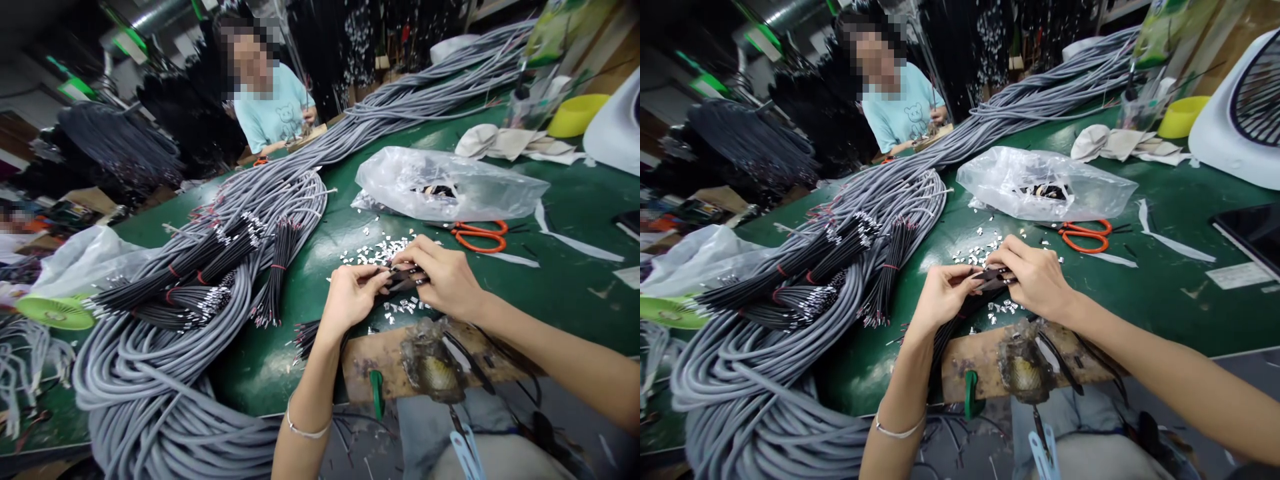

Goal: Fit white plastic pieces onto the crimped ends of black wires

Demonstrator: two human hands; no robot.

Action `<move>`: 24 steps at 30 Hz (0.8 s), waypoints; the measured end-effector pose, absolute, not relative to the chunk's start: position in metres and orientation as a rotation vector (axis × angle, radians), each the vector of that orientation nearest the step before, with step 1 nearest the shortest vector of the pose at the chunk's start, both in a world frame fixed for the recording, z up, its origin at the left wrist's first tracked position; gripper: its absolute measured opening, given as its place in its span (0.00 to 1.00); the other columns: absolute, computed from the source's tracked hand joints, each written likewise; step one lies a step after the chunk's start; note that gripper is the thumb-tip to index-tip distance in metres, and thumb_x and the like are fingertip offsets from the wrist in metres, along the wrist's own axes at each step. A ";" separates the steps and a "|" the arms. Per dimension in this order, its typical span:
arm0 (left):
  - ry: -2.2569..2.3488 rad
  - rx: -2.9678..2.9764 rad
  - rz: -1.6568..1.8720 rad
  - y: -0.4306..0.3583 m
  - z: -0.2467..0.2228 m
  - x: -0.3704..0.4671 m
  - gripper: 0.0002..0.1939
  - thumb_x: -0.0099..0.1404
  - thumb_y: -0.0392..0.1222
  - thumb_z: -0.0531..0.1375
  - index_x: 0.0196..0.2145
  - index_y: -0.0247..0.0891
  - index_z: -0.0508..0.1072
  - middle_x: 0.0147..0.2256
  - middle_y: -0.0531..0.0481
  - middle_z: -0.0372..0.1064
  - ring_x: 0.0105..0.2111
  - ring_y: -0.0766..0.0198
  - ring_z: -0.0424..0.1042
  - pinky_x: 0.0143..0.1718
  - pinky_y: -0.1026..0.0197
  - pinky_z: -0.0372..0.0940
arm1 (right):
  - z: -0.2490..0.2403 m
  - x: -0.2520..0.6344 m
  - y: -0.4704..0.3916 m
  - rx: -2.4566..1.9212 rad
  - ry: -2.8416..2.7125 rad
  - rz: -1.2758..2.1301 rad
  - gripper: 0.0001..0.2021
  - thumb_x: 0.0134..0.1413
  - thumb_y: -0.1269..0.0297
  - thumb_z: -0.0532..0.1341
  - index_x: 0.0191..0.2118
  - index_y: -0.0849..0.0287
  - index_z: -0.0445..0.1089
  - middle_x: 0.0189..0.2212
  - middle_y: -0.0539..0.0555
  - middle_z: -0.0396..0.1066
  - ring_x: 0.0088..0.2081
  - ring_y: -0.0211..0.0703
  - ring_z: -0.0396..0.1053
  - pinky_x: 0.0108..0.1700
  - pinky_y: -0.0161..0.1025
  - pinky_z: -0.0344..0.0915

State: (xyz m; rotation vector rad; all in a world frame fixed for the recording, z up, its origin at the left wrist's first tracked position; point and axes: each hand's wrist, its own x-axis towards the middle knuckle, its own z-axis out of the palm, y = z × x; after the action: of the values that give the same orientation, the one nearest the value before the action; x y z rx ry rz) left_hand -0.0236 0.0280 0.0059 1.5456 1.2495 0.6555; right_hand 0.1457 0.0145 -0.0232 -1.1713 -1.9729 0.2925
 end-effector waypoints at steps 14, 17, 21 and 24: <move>1.436 1.268 0.907 0.021 -0.007 -0.005 0.07 0.51 0.39 0.63 0.24 0.31 0.71 0.19 0.49 0.71 0.19 0.64 0.72 0.20 0.67 0.66 | -0.025 0.135 0.017 -1.295 -1.734 0.593 0.03 0.44 0.71 0.56 0.24 0.59 0.62 0.23 0.48 0.60 0.24 0.36 0.58 0.26 0.34 0.54; 1.496 1.280 0.994 0.026 -0.010 -0.008 0.10 0.54 0.42 0.62 0.25 0.31 0.70 0.18 0.50 0.69 0.17 0.65 0.71 0.18 0.68 0.65 | -0.022 0.134 0.015 -1.282 -1.728 0.611 0.04 0.43 0.73 0.55 0.22 0.59 0.61 0.20 0.48 0.59 0.23 0.36 0.57 0.25 0.34 0.53; 1.442 1.279 1.045 0.032 -0.008 -0.014 0.10 0.52 0.42 0.63 0.25 0.31 0.71 0.18 0.50 0.69 0.18 0.65 0.72 0.21 0.67 0.68 | -0.023 0.135 0.015 -1.233 -1.688 0.559 0.03 0.45 0.73 0.58 0.26 0.60 0.67 0.22 0.49 0.63 0.24 0.36 0.60 0.26 0.34 0.56; 1.357 1.294 0.978 0.033 -0.003 -0.015 0.09 0.51 0.40 0.64 0.27 0.30 0.73 0.21 0.47 0.72 0.22 0.63 0.74 0.26 0.65 0.69 | -0.027 0.139 0.018 -1.261 -1.630 0.539 0.04 0.48 0.69 0.60 0.31 0.61 0.72 0.25 0.51 0.67 0.26 0.38 0.63 0.27 0.34 0.57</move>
State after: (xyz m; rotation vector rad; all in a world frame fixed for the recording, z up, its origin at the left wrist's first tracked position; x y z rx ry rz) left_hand -0.0149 0.0325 -0.0032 1.2936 1.3571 0.9777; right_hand 0.1386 0.0183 -0.0273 -1.2606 -1.6304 0.5390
